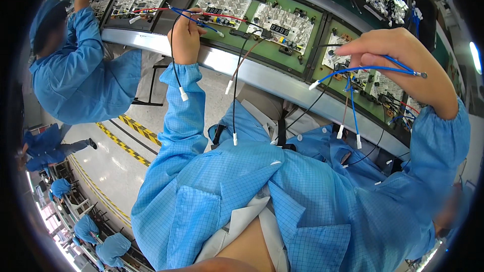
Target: Wiring and assembling electronic components on circuit boards at a manual assembly station.
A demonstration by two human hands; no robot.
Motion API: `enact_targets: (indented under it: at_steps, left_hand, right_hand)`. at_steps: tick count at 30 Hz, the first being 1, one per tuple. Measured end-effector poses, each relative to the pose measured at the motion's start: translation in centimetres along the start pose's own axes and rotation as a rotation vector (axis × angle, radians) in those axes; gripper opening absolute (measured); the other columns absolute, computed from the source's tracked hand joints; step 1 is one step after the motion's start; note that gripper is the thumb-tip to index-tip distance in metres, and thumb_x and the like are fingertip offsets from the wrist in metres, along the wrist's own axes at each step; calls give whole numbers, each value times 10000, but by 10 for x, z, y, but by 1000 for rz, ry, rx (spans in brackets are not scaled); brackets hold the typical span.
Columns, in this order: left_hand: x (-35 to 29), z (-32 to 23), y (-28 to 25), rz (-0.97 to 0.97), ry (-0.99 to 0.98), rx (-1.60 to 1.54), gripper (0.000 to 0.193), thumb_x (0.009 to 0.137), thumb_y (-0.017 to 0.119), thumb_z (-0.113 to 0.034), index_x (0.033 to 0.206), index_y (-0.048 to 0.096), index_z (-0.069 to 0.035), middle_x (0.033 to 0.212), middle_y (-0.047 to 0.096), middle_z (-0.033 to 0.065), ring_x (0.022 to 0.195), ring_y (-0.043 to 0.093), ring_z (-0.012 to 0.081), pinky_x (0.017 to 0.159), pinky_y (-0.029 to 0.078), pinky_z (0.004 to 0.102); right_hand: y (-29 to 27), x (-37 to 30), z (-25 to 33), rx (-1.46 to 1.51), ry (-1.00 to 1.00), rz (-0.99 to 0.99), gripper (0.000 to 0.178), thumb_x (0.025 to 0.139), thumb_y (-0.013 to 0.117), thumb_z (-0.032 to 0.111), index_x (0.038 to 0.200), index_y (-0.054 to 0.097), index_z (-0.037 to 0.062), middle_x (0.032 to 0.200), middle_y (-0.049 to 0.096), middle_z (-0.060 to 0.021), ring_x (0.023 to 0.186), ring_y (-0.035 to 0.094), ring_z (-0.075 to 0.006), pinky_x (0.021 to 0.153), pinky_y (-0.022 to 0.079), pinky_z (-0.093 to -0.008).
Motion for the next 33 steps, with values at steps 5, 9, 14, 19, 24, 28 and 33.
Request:
enact_targets:
  at_steps: [5,9,14,19,24,28,33]
  left_hand:
    - [1,0,0,13,2,-7,354,804,449,95,1062,619,-77,773,668,103,607,678,178,564,527,290]
    - [2,-4,-1,37,-36,-1,360,812,427,102,1055,633,-64,668,629,88,619,674,152,582,518,267]
    - [4,-5,-1,39,-28,11,389,771,437,123,1049,638,-60,644,614,77,602,662,149,577,510,273]
    - [6,-2,3,50,3,3,392,768,449,125,1048,643,-68,642,610,78,588,649,147,561,501,275]
    - [4,-4,2,44,-3,32,368,796,482,115,1054,646,-90,657,618,90,584,646,138,536,492,267]
    - [3,0,3,63,-3,38,233,848,548,4,1037,630,-104,817,684,98,616,667,178,556,500,294]
    - [-8,0,-5,5,-72,-8,187,909,591,-80,1089,642,-93,805,686,98,628,667,170,578,494,279]
  right_hand:
    - [0,-6,2,17,3,-15,354,970,454,287,1122,641,28,806,659,-123,771,653,-253,672,491,-343]
    - [1,-6,1,32,-17,-83,364,964,468,306,1129,640,30,805,663,-121,775,652,-254,674,490,-342]
    - [2,-6,-3,10,-7,-53,393,964,472,342,1144,636,33,813,665,-119,770,653,-253,670,493,-347]
    - [5,-5,-3,20,14,-41,432,962,470,386,1144,637,32,827,660,-122,772,651,-249,665,496,-349]
    - [6,17,-10,97,-92,-68,449,957,468,406,1108,644,21,859,644,-135,802,646,-247,677,507,-361]
    - [8,49,-26,110,-170,-63,409,961,486,372,1050,645,5,890,648,-131,836,639,-251,717,510,-351]
    - [24,88,-53,126,-52,11,329,960,531,294,1046,652,1,995,677,-118,934,632,-213,878,484,-313]
Point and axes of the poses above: each hand's wrist, its own x-axis towards the middle knuckle, its own y-axis out of the palm, z = x × y, the point moved 3 cm from there along x, towards the middle knuckle
